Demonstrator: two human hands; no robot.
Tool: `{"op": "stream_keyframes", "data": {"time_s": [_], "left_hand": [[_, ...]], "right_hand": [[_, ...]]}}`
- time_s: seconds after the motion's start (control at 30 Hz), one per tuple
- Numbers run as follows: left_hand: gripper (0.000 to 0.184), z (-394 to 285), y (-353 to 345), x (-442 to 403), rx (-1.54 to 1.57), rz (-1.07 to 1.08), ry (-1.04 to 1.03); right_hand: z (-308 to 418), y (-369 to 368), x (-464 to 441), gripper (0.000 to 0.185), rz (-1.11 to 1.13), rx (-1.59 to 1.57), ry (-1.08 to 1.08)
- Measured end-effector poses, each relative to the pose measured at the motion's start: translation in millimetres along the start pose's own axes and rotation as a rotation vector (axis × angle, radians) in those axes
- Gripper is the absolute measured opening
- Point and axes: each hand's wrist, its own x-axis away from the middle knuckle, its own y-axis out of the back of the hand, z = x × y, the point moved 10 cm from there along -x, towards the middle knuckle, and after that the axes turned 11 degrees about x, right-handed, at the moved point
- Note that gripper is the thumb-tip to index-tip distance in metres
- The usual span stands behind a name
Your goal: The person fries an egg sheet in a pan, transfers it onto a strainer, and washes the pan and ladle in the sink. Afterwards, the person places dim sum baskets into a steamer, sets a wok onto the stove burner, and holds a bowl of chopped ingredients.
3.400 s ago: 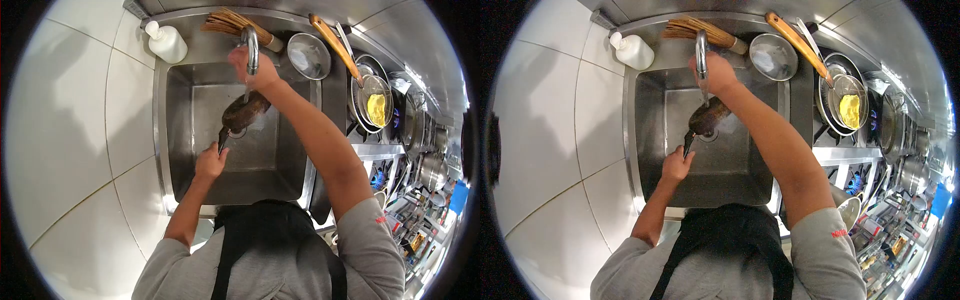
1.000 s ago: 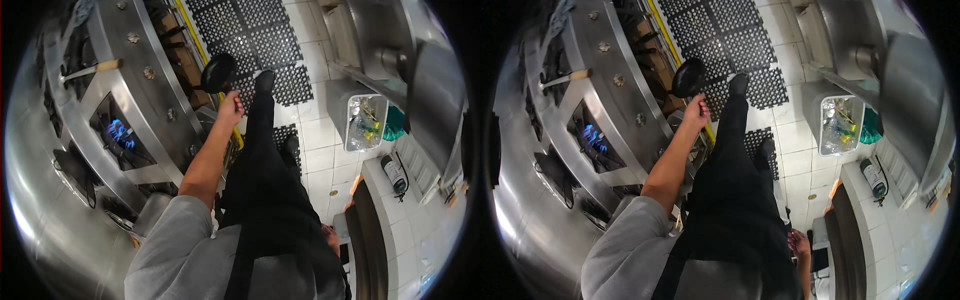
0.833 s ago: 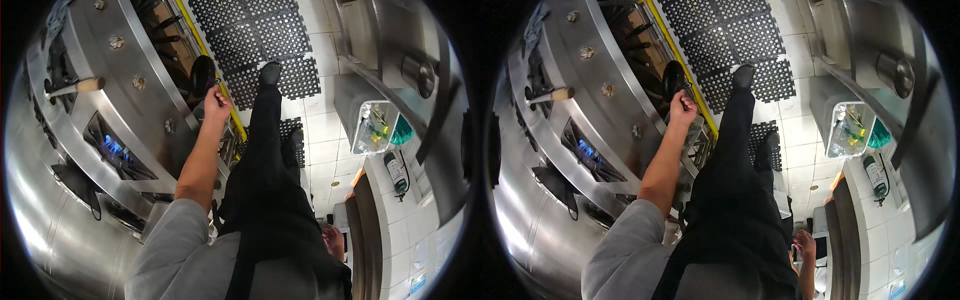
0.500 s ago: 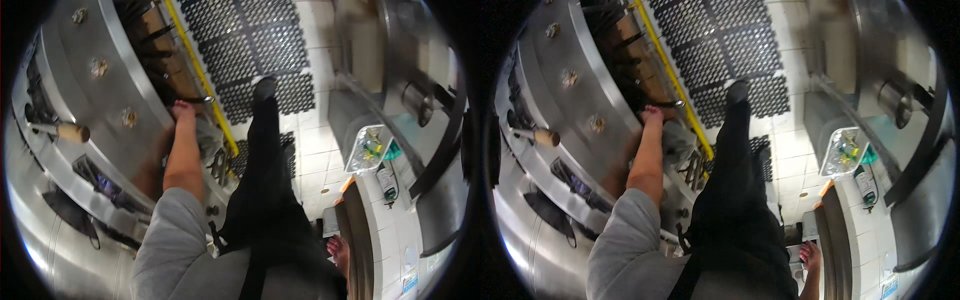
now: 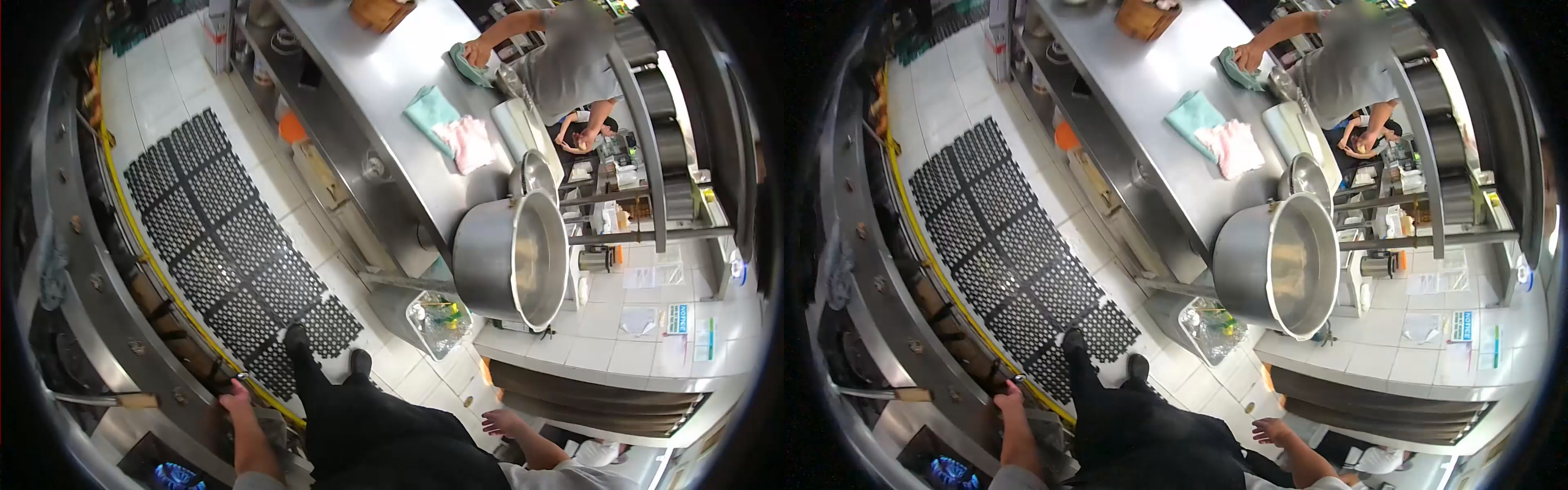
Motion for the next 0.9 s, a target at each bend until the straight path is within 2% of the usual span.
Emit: {"op": "stream_keyframes", "data": {"time_s": [0.03, 0.1, 0.2, 0.3, 0.33, 0.37, 0.4, 0.43, 0.5, 0.53, 0.57, 0.6, 0.67, 0.73, 0.83, 0.9], "left_hand": [[0.070, 3, -8, 18, -0.109, 0.053, -0.058], [0.068, 28, -21, 70, -0.330, 0.101, 0.094], [0.067, 51, -57, 167, -0.966, 0.376, -0.132], [0.063, 80, -96, 241, -1.690, 0.871, -0.336], [0.060, 89, -108, 273, -1.809, 0.984, -0.464], [0.056, 95, -113, 310, -1.928, 1.098, -0.598], [0.053, 100, -115, 348, -2.046, 1.209, -0.734], [0.049, 104, -118, 377, -2.164, 1.313, -0.877], [0.048, 95, -132, 370, -2.144, 1.468, -0.853], [0.048, 93, -134, 383, -2.124, 1.504, -0.828], [0.048, 89, -132, 398, -2.102, 1.530, -0.803], [0.046, 89, -124, 414, -2.027, 1.446, -0.599], [0.046, 91, -113, 437, -2.068, 1.342, -0.536], [0.042, 96, -100, 474, -2.103, 1.268, -0.513], [0.036, 98, -111, 450, -1.769, 1.286, -0.215], [0.030, 99, -132, 431, -1.693, 1.305, -0.194]], "right_hand": [[2, -1, 1, 0.039, 0.007, 0.023, 0.003], [1, -5, -8, 0.039, 0.018, 0.065, 0.009], [22, -14, -17, 0.043, 0.050, 0.130, 0.070], [58, -27, -36, 0.046, 0.054, 0.235, 0.143], [69, -36, -64, 0.049, 0.091, 0.314, 0.199], [91, -44, -58, 0.055, 0.064, 0.289, 0.158], [105, -58, -90, 0.060, 0.121, 0.238, 0.194], [128, -67, -102, 0.067, 0.147, 0.242, 0.287], [186, -83, -89, 0.090, 0.143, 0.237, 0.412], [222, -92, -86, 0.094, 0.147, 0.302, 0.489], [260, -95, -68, 0.095, 0.060, 0.367, 0.592], [300, -101, -33, 0.097, 0.030, 0.424, 0.780], [360, -142, -62, 0.097, 0.047, 0.449, 0.849], [417, -148, 19, 0.091, 0.059, 0.530, 0.807], [503, -180, 116, 0.090, 0.108, 0.546, 1.115], [560, -231, 126, 0.085, 0.103, 0.578, 1.312]]}}
